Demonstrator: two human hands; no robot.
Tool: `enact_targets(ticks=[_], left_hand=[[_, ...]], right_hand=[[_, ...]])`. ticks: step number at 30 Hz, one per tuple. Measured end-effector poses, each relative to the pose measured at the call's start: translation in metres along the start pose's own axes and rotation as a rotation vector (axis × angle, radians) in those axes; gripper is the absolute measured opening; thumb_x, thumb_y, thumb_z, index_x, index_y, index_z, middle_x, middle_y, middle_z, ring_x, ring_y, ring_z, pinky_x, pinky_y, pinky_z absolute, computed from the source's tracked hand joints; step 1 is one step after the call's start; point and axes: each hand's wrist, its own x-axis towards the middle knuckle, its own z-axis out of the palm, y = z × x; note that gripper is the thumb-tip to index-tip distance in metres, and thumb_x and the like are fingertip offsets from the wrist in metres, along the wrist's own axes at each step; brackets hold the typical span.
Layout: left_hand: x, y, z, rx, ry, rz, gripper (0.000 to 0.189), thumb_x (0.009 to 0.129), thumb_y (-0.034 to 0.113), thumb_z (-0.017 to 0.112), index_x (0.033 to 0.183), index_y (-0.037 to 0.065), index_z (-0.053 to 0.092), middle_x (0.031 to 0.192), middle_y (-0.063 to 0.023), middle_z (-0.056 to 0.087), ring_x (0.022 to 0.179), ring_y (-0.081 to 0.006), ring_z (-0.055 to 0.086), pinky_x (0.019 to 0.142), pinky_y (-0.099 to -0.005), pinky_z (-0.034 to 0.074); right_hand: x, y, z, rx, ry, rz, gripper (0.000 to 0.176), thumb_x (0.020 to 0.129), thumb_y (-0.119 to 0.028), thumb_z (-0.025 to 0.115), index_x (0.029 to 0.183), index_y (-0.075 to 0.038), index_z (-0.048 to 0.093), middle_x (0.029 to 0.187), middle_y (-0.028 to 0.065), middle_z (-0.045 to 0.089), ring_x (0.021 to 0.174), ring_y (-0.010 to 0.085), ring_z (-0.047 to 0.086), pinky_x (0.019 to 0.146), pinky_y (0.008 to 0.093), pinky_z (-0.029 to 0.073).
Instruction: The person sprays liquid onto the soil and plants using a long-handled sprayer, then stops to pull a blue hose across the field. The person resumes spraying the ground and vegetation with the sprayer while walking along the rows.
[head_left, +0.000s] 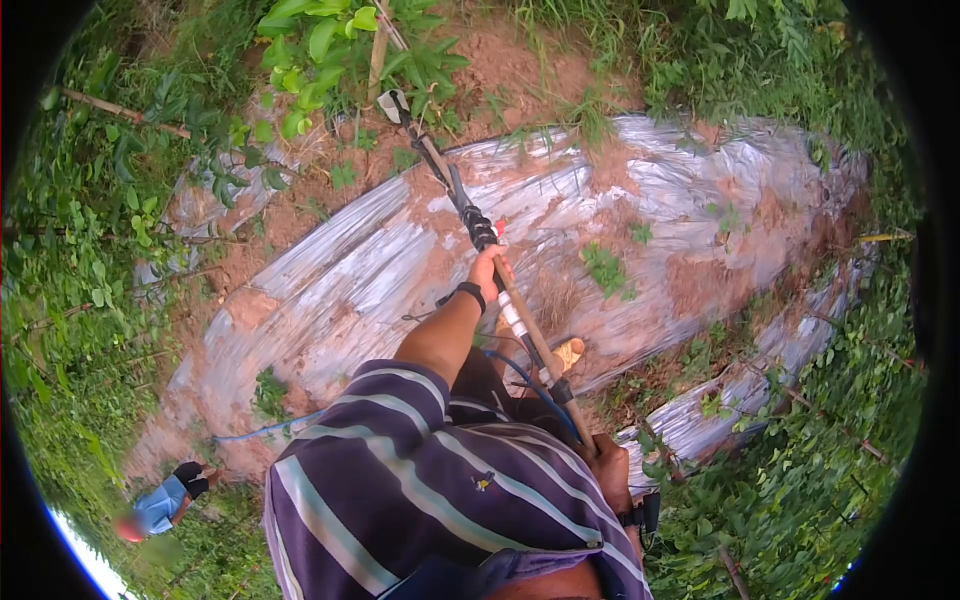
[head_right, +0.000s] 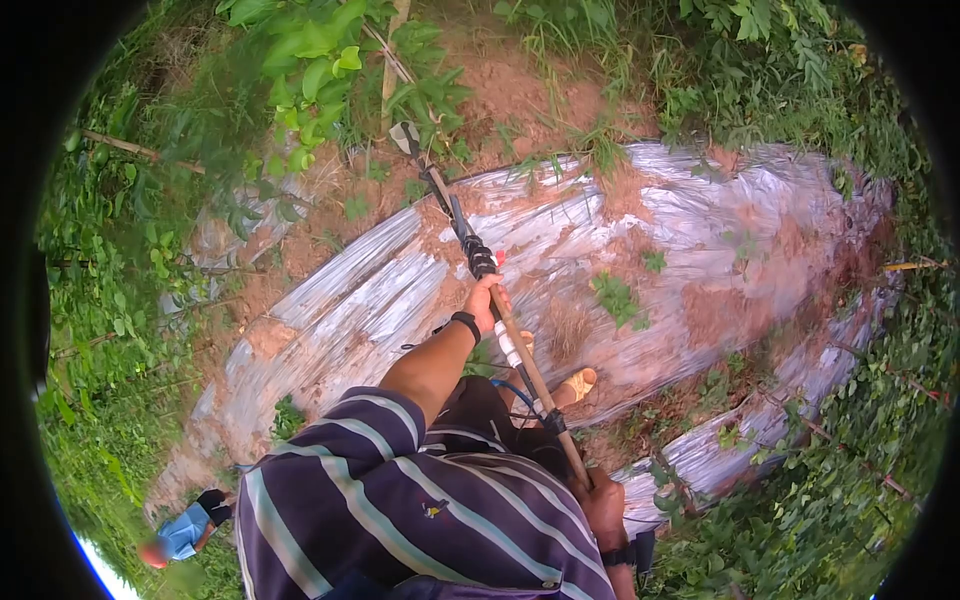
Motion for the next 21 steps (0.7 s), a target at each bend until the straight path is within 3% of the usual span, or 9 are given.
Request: enact_targets(ticks=[21], left_hand=[[-0.010, 0.003, -0.001, -0.007, -0.014, -0.030, 0.024, 0.079, 0.025, 0.070, 0.077, 0.014, 0.049, 0.066, -0.0002, 0.049, 0.058, -0.0182, 0.053, 0.057, -0.0365, 0.046]], right_hand=[[-0.005, -0.014, 0.005, -0.005, 0.002, 0.011, 0.025, 0.081, -0.020, 0.070, 0.081, 0.003, 0.061, 0.064, 0.0233, 0.059, 0.056, 0.0352, 0.061, 0.053, 0.0419, 0.047]])
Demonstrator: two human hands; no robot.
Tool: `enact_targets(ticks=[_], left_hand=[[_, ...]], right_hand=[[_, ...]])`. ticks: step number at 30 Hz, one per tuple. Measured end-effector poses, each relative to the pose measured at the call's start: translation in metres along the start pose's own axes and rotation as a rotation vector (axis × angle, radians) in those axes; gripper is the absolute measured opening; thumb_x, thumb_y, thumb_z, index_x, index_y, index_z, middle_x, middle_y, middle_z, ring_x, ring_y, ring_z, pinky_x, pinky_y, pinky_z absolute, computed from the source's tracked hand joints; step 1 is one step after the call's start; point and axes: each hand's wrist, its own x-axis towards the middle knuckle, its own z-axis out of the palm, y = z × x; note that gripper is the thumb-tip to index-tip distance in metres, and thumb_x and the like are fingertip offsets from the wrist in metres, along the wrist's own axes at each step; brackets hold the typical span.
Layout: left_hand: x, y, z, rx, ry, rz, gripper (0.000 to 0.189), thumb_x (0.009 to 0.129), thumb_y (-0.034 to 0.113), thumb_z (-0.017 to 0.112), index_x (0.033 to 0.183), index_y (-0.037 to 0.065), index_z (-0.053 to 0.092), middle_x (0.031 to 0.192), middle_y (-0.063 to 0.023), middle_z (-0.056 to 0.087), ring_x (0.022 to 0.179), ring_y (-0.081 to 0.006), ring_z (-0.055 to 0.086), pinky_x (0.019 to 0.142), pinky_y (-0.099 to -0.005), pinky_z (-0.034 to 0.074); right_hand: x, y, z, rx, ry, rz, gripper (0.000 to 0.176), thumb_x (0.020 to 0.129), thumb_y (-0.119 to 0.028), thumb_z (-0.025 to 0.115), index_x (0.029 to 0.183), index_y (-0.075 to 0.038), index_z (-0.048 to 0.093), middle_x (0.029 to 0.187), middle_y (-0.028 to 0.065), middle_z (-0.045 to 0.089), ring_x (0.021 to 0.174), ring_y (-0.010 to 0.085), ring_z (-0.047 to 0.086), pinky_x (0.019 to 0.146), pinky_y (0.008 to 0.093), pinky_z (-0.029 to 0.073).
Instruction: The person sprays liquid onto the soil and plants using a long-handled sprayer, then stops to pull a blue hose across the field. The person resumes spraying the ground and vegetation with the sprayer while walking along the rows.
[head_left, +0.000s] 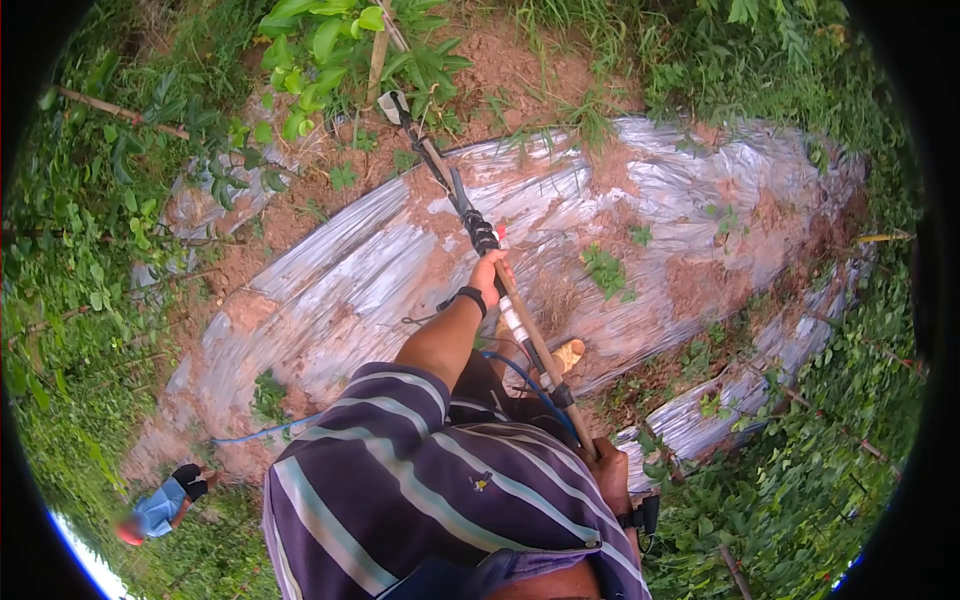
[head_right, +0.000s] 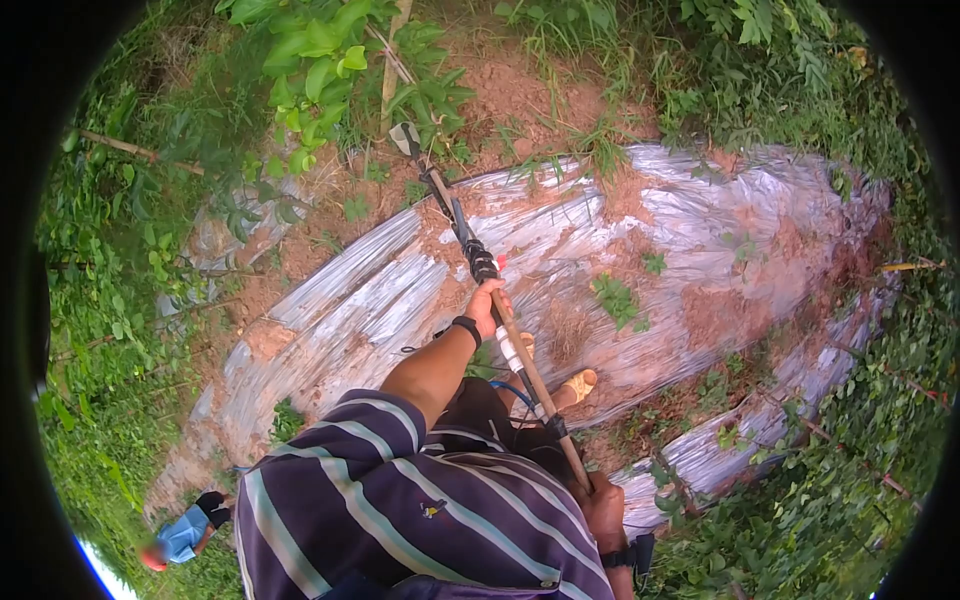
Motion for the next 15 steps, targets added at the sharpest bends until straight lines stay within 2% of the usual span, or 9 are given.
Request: enact_targets(ticks=[15], left_hand=[[-0.001, 0.001, -0.005, -0.007, 0.012, -0.017, 0.024, 0.079, 0.024, 0.070, 0.079, 0.013, 0.049, 0.067, -0.0014, 0.049, 0.059, -0.0190, 0.053, 0.058, -0.0373, 0.047]], right_hand=[[-0.001, 0.008, 0.009, 0.016, -0.001, -0.004, 0.026, 0.081, -0.022, 0.072, 0.079, 0.002, 0.059, 0.063, 0.0222, 0.059, 0.056, 0.0362, 0.061, 0.053, 0.0421, 0.047]])
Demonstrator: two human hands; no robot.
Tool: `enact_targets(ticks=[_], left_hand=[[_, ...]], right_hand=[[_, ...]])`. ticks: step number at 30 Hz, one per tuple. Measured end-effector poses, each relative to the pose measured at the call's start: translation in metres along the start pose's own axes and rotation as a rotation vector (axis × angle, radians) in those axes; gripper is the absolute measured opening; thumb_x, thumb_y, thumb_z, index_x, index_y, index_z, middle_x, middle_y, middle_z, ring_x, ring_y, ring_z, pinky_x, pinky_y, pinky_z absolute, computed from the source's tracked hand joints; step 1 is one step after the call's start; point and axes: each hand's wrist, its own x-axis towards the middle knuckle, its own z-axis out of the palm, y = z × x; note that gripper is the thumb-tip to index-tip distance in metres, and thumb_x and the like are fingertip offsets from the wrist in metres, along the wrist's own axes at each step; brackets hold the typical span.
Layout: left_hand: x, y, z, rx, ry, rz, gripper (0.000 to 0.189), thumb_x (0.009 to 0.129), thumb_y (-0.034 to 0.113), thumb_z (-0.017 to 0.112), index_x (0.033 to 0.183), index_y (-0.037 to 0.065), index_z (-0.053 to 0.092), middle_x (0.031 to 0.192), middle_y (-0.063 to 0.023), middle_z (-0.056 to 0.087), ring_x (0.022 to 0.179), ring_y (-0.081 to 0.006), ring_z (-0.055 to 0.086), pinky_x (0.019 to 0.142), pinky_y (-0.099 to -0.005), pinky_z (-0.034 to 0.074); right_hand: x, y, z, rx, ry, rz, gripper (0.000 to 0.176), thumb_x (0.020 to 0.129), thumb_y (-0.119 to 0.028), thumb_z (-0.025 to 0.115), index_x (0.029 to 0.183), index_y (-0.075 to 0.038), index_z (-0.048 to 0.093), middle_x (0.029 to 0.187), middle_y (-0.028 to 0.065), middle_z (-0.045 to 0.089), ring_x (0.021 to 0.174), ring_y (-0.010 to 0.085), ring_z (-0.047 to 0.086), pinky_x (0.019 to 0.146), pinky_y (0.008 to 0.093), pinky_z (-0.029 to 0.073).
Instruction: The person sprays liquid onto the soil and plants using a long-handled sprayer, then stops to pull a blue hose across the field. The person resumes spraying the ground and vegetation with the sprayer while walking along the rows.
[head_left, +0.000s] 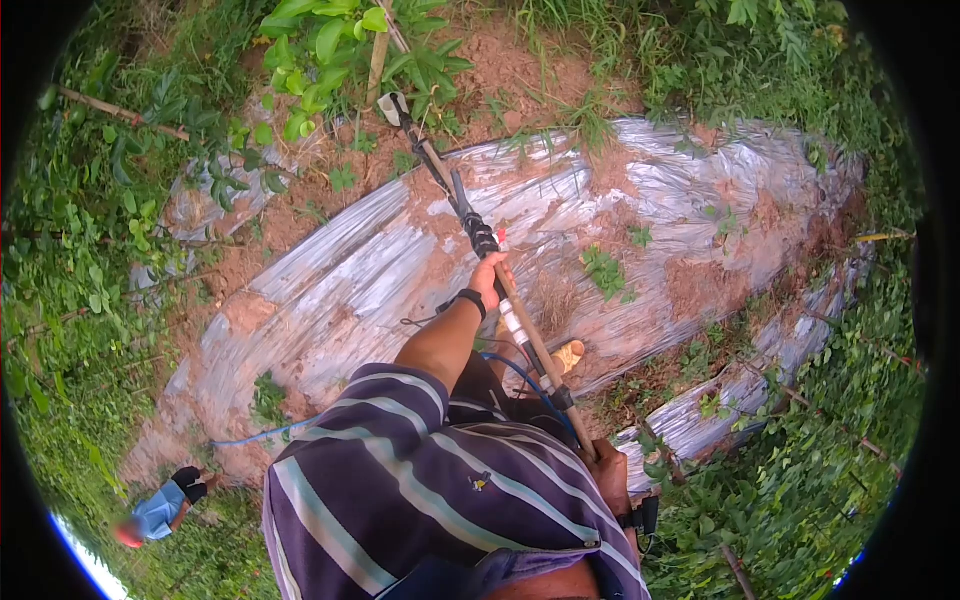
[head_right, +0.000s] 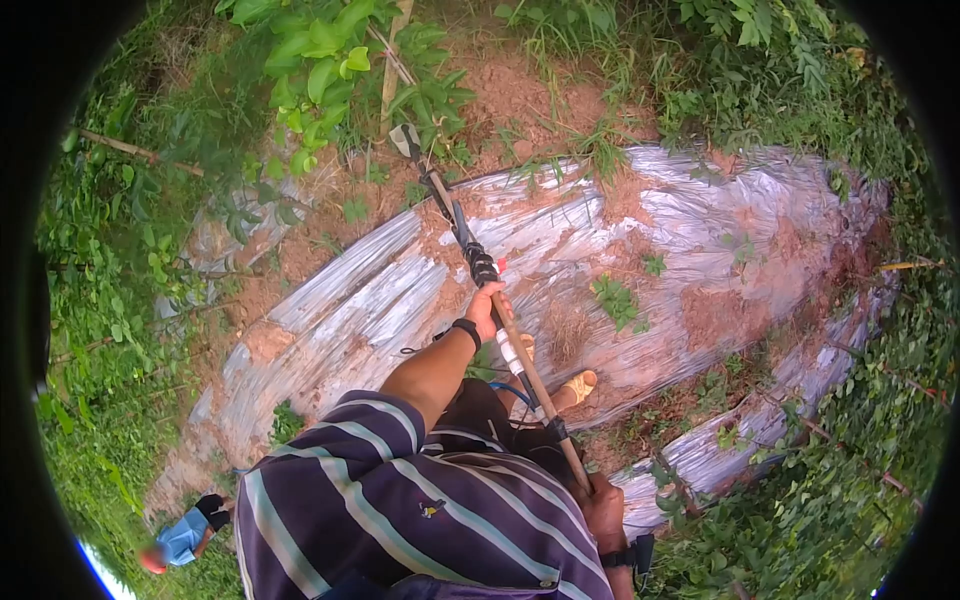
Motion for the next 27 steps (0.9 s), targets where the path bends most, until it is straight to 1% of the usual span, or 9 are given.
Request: enact_targets(ticks=[8, 14, 16, 17, 19, 22, 23, 25, 27], left_hand=[[-0.002, 0.002, -0.003, 0.001, -0.007, -0.010, 0.025, 0.079, 0.027, 0.069, 0.082, 0.012, 0.049, 0.068, -0.0020, 0.049, 0.059, -0.0196, 0.053, 0.059, -0.0387, 0.046], [-0.009, 0.003, -0.002, -0.019, 0.005, -0.023, 0.022, 0.084, 0.024, 0.066, 0.083, 0.010, 0.050, 0.074, -0.0042, 0.052, 0.063, -0.0210, 0.054, 0.060, -0.0409, 0.049], [-0.006, 0.002, -0.003, 0.002, 0.016, -0.005, 0.019, 0.086, 0.021, 0.065, 0.083, 0.009, 0.050, 0.075, -0.0051, 0.053, 0.064, -0.0215, 0.055, 0.061, -0.0420, 0.050], [0.002, 0.000, -0.007, 0.100, 0.043, 0.035, 0.015, 0.087, 0.016, 0.063, 0.085, 0.008, 0.051, 0.077, -0.0058, 0.054, 0.066, -0.0224, 0.056, 0.060, -0.0423, 0.051], [0.012, -0.004, -0.010, 0.198, 0.064, 0.080, 0.011, 0.089, 0.011, 0.061, 0.087, 0.008, 0.051, 0.078, -0.0065, 0.055, 0.067, -0.0233, 0.057, 0.059, -0.0426, 0.052], [0.027, -0.007, -0.016, 0.377, 0.108, 0.140, 0.011, 0.084, 0.005, 0.066, 0.088, 0.001, 0.056, 0.073, -0.0095, 0.058, 0.063, -0.0260, 0.061, 0.057, -0.0398, 0.052], [0.036, -0.008, -0.020, 0.516, 0.167, 0.209, 0.012, 0.083, 0.005, 0.067, 0.082, 0.001, 0.056, 0.070, -0.0101, 0.057, 0.060, -0.0263, 0.061, 0.054, -0.0392, 0.052], [0.044, -0.011, -0.021, 0.732, 0.377, 0.288, 0.017, 0.078, 0.007, 0.070, 0.071, 0.000, 0.056, 0.063, -0.0124, 0.057, 0.055, -0.0266, 0.059, 0.052, -0.0410, 0.051], [0.154, -0.033, -0.093, 1.234, 0.524, 0.436, 0.021, 0.079, 0.019, 0.069, 0.087, 0.003, 0.058, 0.075, -0.0112, 0.062, 0.063, -0.0245, 0.063, 0.054, -0.0382, 0.051]], right_hand=[[-0.001, 0.015, 0.009, -0.004, 0.014, -0.021, 0.028, 0.080, -0.023, 0.073, 0.081, 0.001, 0.060, 0.065, 0.0222, 0.059, 0.056, 0.0364, 0.060, 0.052, 0.0418, 0.046], [0.001, 0.014, 0.008, 0.070, -0.028, 0.074, 0.025, 0.081, -0.021, 0.070, 0.080, 0.002, 0.061, 0.060, 0.0185, 0.056, 0.052, 0.0223, 0.056, 0.053, 0.0384, 0.046], [0.002, 0.014, 0.007, 0.159, -0.086, 0.127, 0.025, 0.082, -0.020, 0.069, 0.076, 0.003, 0.062, 0.057, 0.0122, 0.056, 0.054, 0.0145, 0.054, 0.052, 0.0348, 0.044], [0.002, 0.021, 0.010, 0.161, -0.083, 0.127, 0.025, 0.082, -0.020, 0.069, 0.076, 0.003, 0.062, 0.057, 0.0122, 0.056, 0.054, 0.0145, 0.054, 0.052, 0.0348, 0.044], [0.004, 0.036, 0.016, 0.433, -0.148, 0.168, 0.026, 0.083, -0.020, 0.068, 0.071, 0.002, 0.061, 0.057, 0.0058, 0.056, 0.055, 0.0107, 0.053, 0.050, 0.0312, 0.042], [0.005, 0.043, 0.019, 0.563, -0.223, 0.204, 0.027, 0.085, -0.020, 0.068, 0.069, 0.000, 0.060, 0.058, 0.0006, 0.056, 0.054, 0.0086, 0.052, 0.048, 0.0288, 0.040], [0.008, 0.059, 0.026, 0.425, -0.273, -0.019, 0.028, 0.087, -0.021, 0.066, 0.068, -0.002, 0.059, 0.058, -0.0013, 0.053, 0.055, 0.0063, 0.048, 0.049, 0.0275, 0.038], [0.013, 0.078, 0.038, 0.408, -0.253, -0.114, 0.028, 0.088, -0.021, 0.066, 0.068, -0.003, 0.059, 0.059, -0.0024, 0.052, 0.056, 0.0055, 0.047, 0.050, 0.0266, 0.037], [0.011, 0.074, 0.038, 0.386, -0.241, -0.205, 0.028, 0.088, -0.022, 0.065, 0.068, -0.004, 0.058, 0.060, -0.0035, 0.051, 0.058, 0.0047, 0.045, 0.051, 0.0257, 0.036]])
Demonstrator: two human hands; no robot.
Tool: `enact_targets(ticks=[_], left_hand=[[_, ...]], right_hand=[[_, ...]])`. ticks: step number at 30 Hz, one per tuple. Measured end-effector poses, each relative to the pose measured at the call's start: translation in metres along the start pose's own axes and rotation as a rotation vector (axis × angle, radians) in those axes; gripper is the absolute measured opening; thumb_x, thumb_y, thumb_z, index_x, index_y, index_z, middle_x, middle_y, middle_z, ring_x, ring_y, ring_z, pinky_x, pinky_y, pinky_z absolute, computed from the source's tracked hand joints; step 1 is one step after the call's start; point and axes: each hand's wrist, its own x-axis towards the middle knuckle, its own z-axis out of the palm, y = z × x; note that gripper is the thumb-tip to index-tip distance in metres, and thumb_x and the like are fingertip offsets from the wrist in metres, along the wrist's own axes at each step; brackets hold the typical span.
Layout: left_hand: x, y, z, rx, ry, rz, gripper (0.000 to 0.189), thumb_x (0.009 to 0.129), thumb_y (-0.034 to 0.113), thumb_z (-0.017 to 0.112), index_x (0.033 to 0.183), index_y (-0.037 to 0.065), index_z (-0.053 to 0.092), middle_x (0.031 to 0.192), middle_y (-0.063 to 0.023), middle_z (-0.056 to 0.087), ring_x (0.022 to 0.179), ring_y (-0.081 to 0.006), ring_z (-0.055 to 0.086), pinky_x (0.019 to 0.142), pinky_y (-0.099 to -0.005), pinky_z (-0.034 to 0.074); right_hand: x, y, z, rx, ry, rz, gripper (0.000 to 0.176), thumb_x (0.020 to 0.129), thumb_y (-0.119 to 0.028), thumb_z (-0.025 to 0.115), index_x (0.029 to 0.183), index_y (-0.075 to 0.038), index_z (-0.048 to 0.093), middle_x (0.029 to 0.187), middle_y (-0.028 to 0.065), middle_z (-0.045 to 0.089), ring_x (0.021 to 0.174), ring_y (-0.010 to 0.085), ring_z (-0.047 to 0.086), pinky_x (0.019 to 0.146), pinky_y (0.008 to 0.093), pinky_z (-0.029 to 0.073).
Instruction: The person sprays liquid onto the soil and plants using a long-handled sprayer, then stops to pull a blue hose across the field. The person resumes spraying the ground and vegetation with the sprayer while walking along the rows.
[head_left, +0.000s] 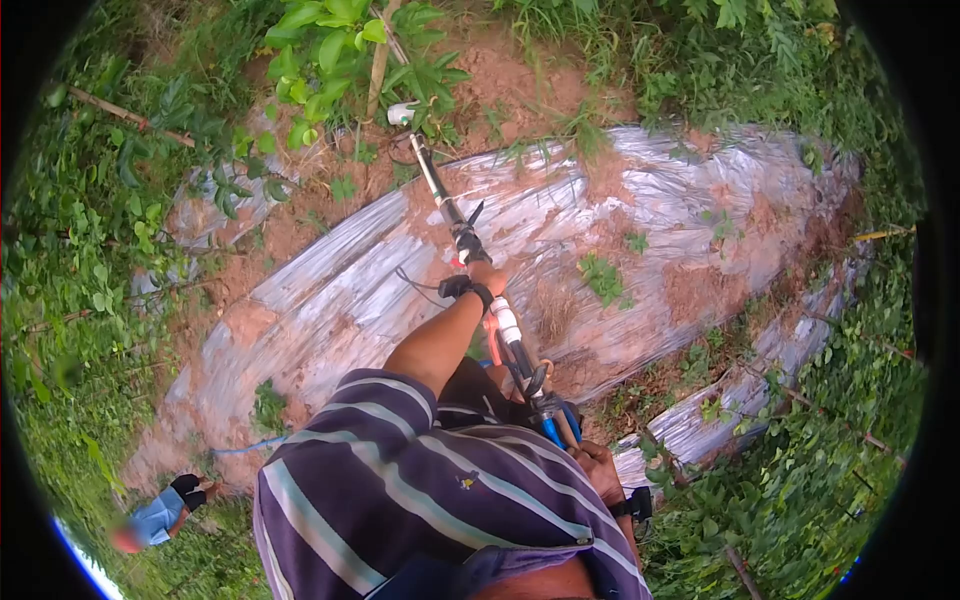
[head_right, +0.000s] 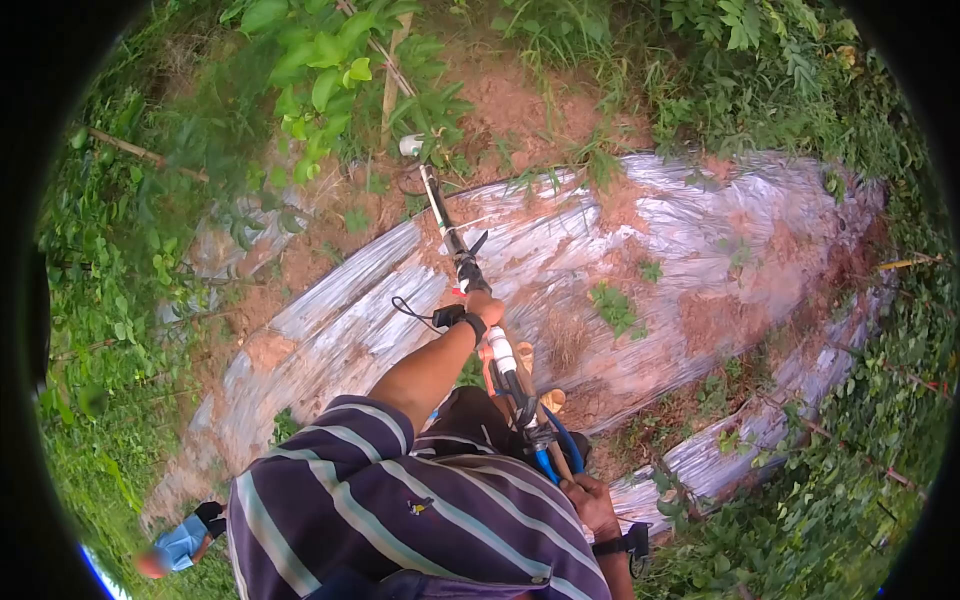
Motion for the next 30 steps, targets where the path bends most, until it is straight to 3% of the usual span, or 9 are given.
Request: enact_targets(ticks=[2, 5, 6, 9, 11, 13, 14, 25, 30], left_hand=[[0.083, -0.057, 0.071, 0.646, 0.256, 0.196, 0.035, 0.079, 0.031, 0.067, 0.102, 0.006, 0.060, 0.087, -0.0100, 0.068, 0.072, -0.0224, 0.067, 0.057, -0.0355, 0.051], [-0.110, 0.098, -0.067, 0.201, 0.279, 0.029, 0.045, 0.070, 0.006, 0.064, 0.110, -0.010, 0.051, 0.088, -0.0254, 0.064, 0.087, -0.0383, 0.066, 0.080, -0.0427, 0.052], [-0.115, 0.103, -0.077, 0.250, 0.128, 0.020, 0.059, 0.070, 0.007, 0.064, 0.120, -0.014, 0.041, 0.103, -0.0281, 0.062, 0.098, -0.0415, 0.062, 0.086, -0.0430, 0.050], [-0.092, 0.059, -0.066, 0.286, 0.169, 0.168, 0.035, 0.073, 0.006, 0.062, 0.103, -0.008, 0.052, 0.090, -0.0238, 0.063, 0.089, -0.0394, 0.065, 0.080, -0.0444, 0.052], [-0.110, 0.051, -0.071, 0.309, 0.187, 0.238, 0.023, 0.074, 0.006, 0.061, 0.094, -0.006, 0.058, 0.083, -0.0217, 0.064, 0.084, -0.0383, 0.066, 0.077, -0.0451, 0.053], [-0.138, 0.057, -0.079, -0.821, -0.256, -0.237, 0.010, 0.079, 0.009, 0.063, 0.078, 0.002, 0.057, 0.072, -0.0137, 0.060, 0.072, -0.0313, 0.064, 0.066, -0.0460, 0.054], [-0.141, 0.053, -0.079, -0.929, -0.356, -0.334, 0.013, 0.082, 0.013, 0.065, 0.077, 0.006, 0.055, 0.071, -0.0083, 0.056, 0.066, -0.0254, 0.061, 0.060, -0.0452, 0.054], [-0.257, -0.021, -0.062, -1.333, -0.617, -0.373, 0.017, 0.080, 0.019, 0.067, 0.086, 0.010, 0.053, 0.074, -0.0041, 0.053, 0.064, -0.0243, 0.058, 0.061, -0.0438, 0.050], [-0.300, -0.049, -0.087, -1.359, -0.410, -0.446, 0.017, 0.079, 0.017, 0.067, 0.086, 0.010, 0.053, 0.075, -0.0049, 0.053, 0.066, -0.0242, 0.057, 0.061, -0.0445, 0.050]], right_hand=[[0.001, -0.021, 0.000, 0.392, 0.005, 0.334, 0.027, 0.090, -0.022, 0.064, 0.069, -0.006, 0.059, 0.062, -0.0052, 0.050, 0.061, 0.0035, 0.043, 0.053, 0.0250, 0.035], [0.002, -0.001, -0.004, 0.458, -0.065, 0.286, 0.026, 0.091, -0.022, 0.064, 0.070, -0.006, 0.060, 0.063, -0.0060, 0.050, 0.061, 0.0035, 0.043, 0.053, 0.0252, 0.035], [0.000, 0.005, -0.004, 0.454, -0.080, 0.282, 0.026, 0.091, -0.022, 0.064, 0.070, -0.006, 0.060, 0.063, -0.0060, 0.050, 0.061, 0.0035, 0.043, 0.053, 0.0252, 0.035], [-0.007, 0.017, -0.008, 0.307, 0.000, 0.184, 0.024, 0.091, -0.020, 0.063, 0.072, -0.007, 0.061, 0.063, -0.0063, 0.051, 0.059, 0.0041, 0.042, 0.051, 0.0259, 0.034], [-0.015, 0.026, -0.020, 0.458, -0.003, 0.357, 0.019, 0.087, -0.018, 0.067, 0.075, -0.004, 0.062, 0.063, -0.0042, 0.053, 0.056, 0.0055, 0.044, 0.049, 0.0263, 0.035], [-0.028, 0.031, -0.024, 0.260, 0.060, 0.292, 0.017, 0.084, -0.017, 0.069, 0.077, -0.002, 0.063, 0.063, -0.0020, 0.054, 0.056, 0.0066, 0.047, 0.049, 0.0268, 0.037], [-0.032, 0.032, -0.025, 0.065, 0.131, 0.225, 0.017, 0.081, -0.015, 0.071, 0.079, 0.000, 0.063, 0.062, 0.0003, 0.056, 0.056, 0.0076, 0.049, 0.049, 0.0272, 0.039], [-0.118, 0.045, -0.044, -0.403, 0.220, 0.046, 0.019, 0.073, -0.010, 0.072, 0.085, 0.004, 0.065, 0.062, 0.0102, 0.060, 0.057, 0.0115, 0.053, 0.053, 0.0317, 0.044], [-0.128, 0.046, -0.049, -0.466, 0.149, 0.115, 0.020, 0.072, -0.011, 0.073, 0.084, 0.003, 0.066, 0.064, 0.0110, 0.063, 0.058, 0.0134, 0.056, 0.054, 0.0334, 0.046]])
